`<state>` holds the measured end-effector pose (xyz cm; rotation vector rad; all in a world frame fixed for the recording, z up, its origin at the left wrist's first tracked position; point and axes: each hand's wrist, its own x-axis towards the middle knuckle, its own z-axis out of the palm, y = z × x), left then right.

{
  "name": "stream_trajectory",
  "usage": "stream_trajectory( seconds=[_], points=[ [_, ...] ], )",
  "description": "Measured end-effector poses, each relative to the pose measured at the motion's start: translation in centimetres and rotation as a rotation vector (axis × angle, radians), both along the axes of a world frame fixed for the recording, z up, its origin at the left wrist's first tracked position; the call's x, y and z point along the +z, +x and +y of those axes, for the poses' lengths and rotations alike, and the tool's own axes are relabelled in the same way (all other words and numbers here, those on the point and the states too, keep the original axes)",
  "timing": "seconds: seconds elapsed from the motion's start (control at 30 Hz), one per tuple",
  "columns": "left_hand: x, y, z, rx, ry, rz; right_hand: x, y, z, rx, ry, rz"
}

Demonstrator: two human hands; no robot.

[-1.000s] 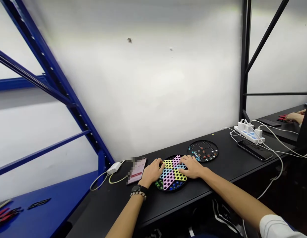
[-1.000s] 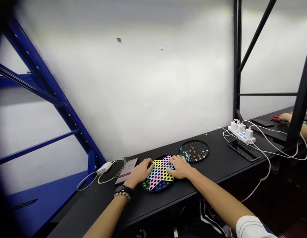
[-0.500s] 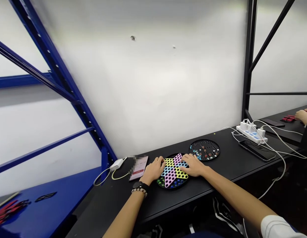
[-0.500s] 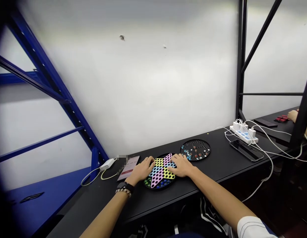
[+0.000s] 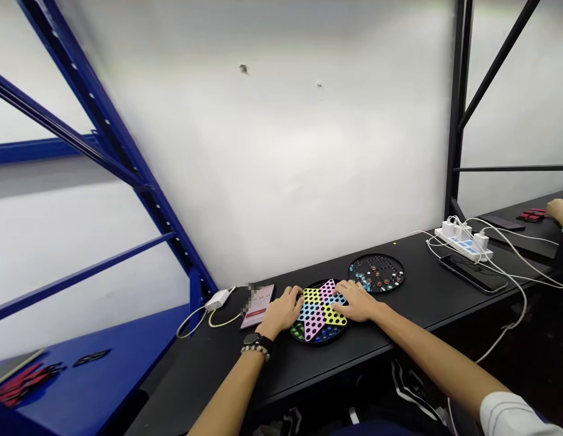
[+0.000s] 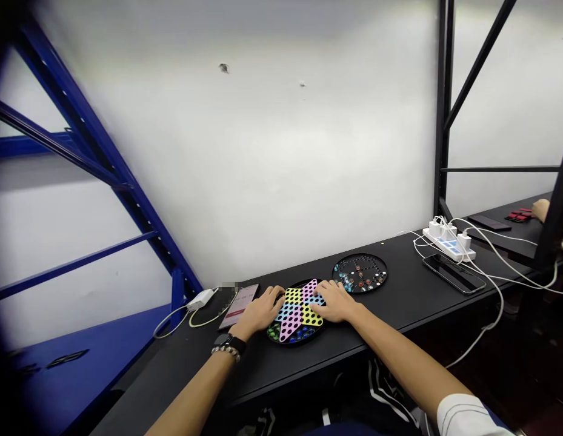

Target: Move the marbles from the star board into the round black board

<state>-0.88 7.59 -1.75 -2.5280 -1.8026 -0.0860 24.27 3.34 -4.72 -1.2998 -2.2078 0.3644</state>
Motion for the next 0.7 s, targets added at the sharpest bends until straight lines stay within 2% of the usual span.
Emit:
stream_trajectory(
  seconds=[0.3,0.7],
  points=[
    [-0.1,0.3,0.0,0.01,0.005,0.027,0.0,0.0,-0.1,0.002,0.003,0.003],
    [-0.6,0.0,0.9,-0.069,-0.053,0.049,-0.1,0.1,0.0,-0.002,-0.013,0.005]
  ],
)
